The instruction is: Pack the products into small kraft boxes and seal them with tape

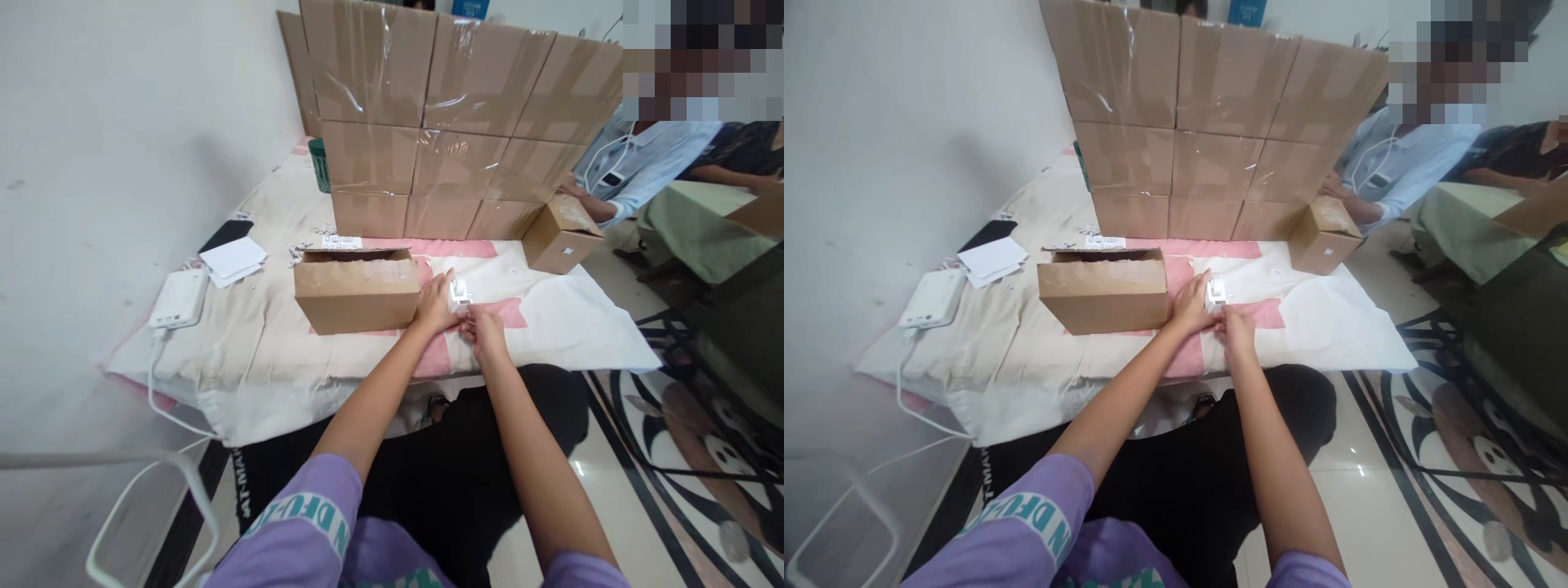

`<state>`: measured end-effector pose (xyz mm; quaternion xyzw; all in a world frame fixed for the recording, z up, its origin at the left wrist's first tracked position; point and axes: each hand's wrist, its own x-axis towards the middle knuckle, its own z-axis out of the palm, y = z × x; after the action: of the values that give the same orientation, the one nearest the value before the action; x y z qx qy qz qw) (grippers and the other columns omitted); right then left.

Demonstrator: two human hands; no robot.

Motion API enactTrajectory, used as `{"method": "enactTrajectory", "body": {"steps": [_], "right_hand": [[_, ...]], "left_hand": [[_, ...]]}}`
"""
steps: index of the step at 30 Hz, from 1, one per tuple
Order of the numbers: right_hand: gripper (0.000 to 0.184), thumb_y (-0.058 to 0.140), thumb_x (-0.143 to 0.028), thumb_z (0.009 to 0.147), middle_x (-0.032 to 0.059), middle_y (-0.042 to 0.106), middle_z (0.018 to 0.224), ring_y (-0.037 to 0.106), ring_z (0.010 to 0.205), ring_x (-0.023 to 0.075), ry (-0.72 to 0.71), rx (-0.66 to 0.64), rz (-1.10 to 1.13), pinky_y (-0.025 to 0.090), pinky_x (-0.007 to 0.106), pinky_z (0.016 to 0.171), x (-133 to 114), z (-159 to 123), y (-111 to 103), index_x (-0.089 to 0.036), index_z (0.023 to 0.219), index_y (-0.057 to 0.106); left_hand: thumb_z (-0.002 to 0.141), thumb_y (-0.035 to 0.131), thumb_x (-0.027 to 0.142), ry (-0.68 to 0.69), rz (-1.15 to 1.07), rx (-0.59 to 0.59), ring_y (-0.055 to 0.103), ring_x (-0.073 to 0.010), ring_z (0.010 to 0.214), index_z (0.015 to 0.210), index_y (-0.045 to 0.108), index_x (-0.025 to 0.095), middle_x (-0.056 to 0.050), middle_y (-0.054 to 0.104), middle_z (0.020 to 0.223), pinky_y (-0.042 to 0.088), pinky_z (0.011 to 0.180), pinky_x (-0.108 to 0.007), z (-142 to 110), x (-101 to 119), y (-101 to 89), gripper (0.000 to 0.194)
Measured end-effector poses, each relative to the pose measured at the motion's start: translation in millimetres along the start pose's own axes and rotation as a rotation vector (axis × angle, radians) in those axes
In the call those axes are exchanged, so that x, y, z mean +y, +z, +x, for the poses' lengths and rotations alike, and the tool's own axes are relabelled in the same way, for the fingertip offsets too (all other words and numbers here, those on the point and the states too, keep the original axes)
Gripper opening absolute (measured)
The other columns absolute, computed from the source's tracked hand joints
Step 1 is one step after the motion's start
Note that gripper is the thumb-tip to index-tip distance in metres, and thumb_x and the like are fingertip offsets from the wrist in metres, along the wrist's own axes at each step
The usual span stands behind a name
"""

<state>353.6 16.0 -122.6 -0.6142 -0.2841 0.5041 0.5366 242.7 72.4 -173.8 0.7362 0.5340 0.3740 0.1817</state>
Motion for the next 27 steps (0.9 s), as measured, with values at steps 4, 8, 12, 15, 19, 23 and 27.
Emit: {"method": "enactTrajectory", "body": {"steps": [4,8,12,15,19,23,27], "right_hand": [[0.009,0.066,-0.018,0.069,0.0029,0.065,0.062,0.049,0.040,0.0066,0.013,-0.010,0.009,0.023,0.018,0.031,2.5,2.7,1.3,-0.016,0.070,0.058],[0.009,0.064,-0.012,0.065,0.0004,0.059,0.055,0.048,0.040,0.0059,0.014,-0.045,0.031,0.023,0.017,0.032,1.8,3.5,3.9,-0.015,0.067,0.057],[0.016,0.065,-0.010,0.064,-0.0025,0.054,0.054,0.047,0.038,0.0058,0.015,-0.058,0.046,0.021,0.016,0.032,1.9,4.9,7.2,-0.017,0.065,0.051],[0.022,0.065,-0.009,0.065,-0.0045,0.052,0.054,0.044,0.035,0.0048,0.010,-0.057,0.051,0.019,0.017,0.031,3.0,5.6,8.4,-0.019,0.064,0.046],[0.021,0.060,-0.007,0.066,-0.0039,0.054,0.055,0.042,0.034,0.0046,0.003,-0.056,0.066,0.018,0.017,0.031,4.5,4.2,8.9,-0.020,0.064,0.043],[0.023,0.059,-0.007,0.066,-0.0046,0.053,0.054,0.041,0.034,0.0043,0.003,-0.050,0.088,0.018,0.017,0.031,5.9,1.9,10.3,-0.020,0.065,0.041],[0.024,0.061,-0.007,0.069,-0.0059,0.049,0.051,0.043,0.036,0.0047,0.012,-0.051,0.101,0.020,0.017,0.032,8.0,1.5,11.6,-0.020,0.065,0.042]], "left_hand": [[0.068,0.081,0.032,-0.006,-0.002,-0.003,0.040,-0.0337,0.148,0.160,0.023,0.017,-0.019,0.039,0.159,0.033,0.123,-0.047,-0.3,1.8,-1.9,0.110],[0.063,0.083,0.026,-0.007,-0.002,-0.015,0.039,-0.0344,0.148,0.160,0.023,0.016,-0.019,0.038,0.159,0.032,0.124,-0.046,-0.5,3.0,-4.2,0.115],[0.066,0.081,0.027,-0.002,-0.022,-0.025,0.038,-0.0343,0.148,0.160,0.023,0.015,-0.020,0.038,0.160,0.032,0.124,-0.046,-0.2,2.8,-4.7,0.112],[0.070,0.080,0.031,-0.012,-0.027,-0.026,0.039,-0.0341,0.148,0.160,0.023,0.018,-0.018,0.038,0.160,0.032,0.123,-0.047,0.4,2.5,-4.2,0.107],[0.071,0.080,0.033,-0.012,-0.014,-0.017,0.041,-0.0348,0.146,0.160,0.025,0.016,-0.020,0.038,0.160,0.032,0.122,-0.047,0.7,2.0,-3.1,0.106],[0.071,0.079,0.032,-0.014,0.001,-0.018,0.041,-0.0345,0.146,0.160,0.026,0.015,-0.019,0.038,0.160,0.034,0.121,-0.047,0.0,2.3,-3.6,0.105],[0.071,0.077,0.028,-0.033,0.006,-0.033,0.042,-0.0349,0.146,0.160,0.025,0.020,-0.016,0.038,0.161,0.035,0.121,-0.049,-0.8,3.5,-6.4,0.103]]}}
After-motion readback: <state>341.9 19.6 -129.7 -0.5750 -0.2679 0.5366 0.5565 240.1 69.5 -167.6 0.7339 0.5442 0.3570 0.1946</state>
